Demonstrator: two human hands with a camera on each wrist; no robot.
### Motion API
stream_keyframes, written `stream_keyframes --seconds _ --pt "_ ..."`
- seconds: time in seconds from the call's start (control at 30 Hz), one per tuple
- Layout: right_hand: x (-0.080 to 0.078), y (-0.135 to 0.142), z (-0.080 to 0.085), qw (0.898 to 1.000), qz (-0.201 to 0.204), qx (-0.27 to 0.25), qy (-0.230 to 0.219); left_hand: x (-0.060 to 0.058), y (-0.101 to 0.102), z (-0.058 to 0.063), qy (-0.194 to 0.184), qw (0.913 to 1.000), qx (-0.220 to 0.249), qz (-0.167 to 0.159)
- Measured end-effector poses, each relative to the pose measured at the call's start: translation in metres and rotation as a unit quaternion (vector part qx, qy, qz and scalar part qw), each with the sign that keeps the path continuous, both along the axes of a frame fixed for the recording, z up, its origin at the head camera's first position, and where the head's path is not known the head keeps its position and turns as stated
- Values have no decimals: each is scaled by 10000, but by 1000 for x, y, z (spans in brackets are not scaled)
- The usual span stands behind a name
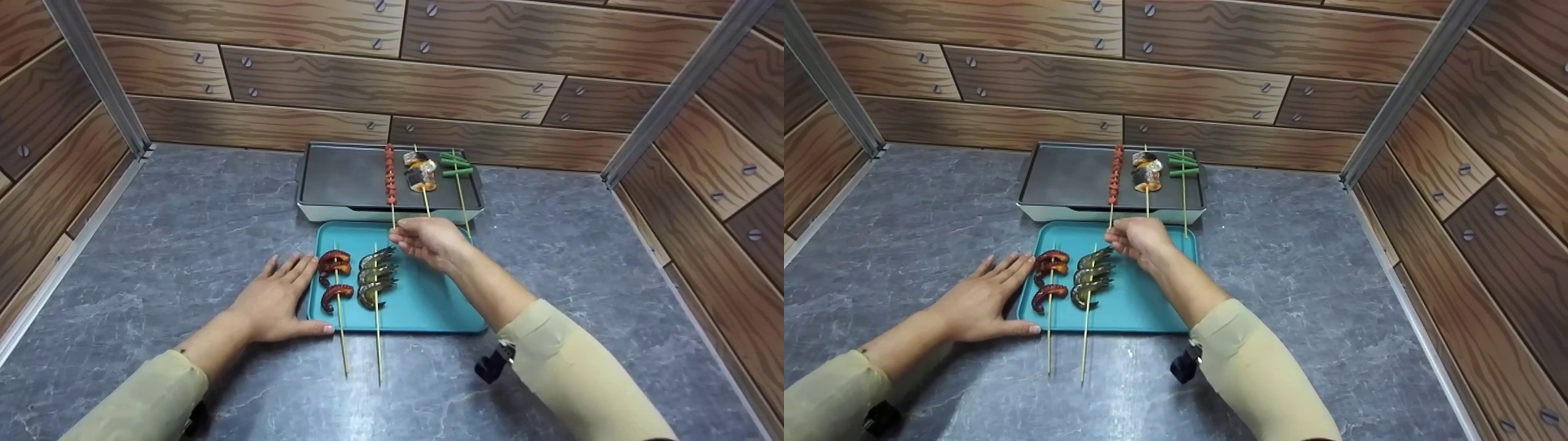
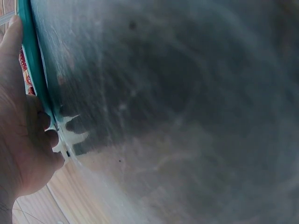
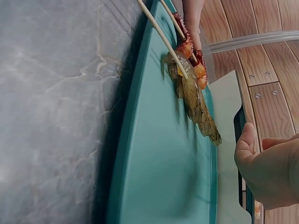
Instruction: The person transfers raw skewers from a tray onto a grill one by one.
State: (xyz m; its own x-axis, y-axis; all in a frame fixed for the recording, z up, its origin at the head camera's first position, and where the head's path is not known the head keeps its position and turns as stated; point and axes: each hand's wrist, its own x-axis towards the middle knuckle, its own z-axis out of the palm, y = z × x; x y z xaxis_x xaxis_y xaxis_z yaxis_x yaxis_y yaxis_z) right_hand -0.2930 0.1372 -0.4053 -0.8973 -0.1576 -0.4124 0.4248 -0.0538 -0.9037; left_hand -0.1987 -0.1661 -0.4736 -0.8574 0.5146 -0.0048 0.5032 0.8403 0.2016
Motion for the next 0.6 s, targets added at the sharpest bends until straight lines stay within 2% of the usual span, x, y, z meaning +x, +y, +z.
stream_keyframes --seconds 0.23,0.4,0.5,0.6 --pt "21 27 5 9998 119 38 166 1 0 0 52 10000 -6 -2" --pt "40 54 7 9969 258 552 502 1 1 0 72 10000 22 -19" --pt "50 70 6 9890 274 1124 923 2 0 1 96 10000 5 -15" --pt "57 85 3 9713 273 1795 1539 3 1 1 124 9999 -11 11"
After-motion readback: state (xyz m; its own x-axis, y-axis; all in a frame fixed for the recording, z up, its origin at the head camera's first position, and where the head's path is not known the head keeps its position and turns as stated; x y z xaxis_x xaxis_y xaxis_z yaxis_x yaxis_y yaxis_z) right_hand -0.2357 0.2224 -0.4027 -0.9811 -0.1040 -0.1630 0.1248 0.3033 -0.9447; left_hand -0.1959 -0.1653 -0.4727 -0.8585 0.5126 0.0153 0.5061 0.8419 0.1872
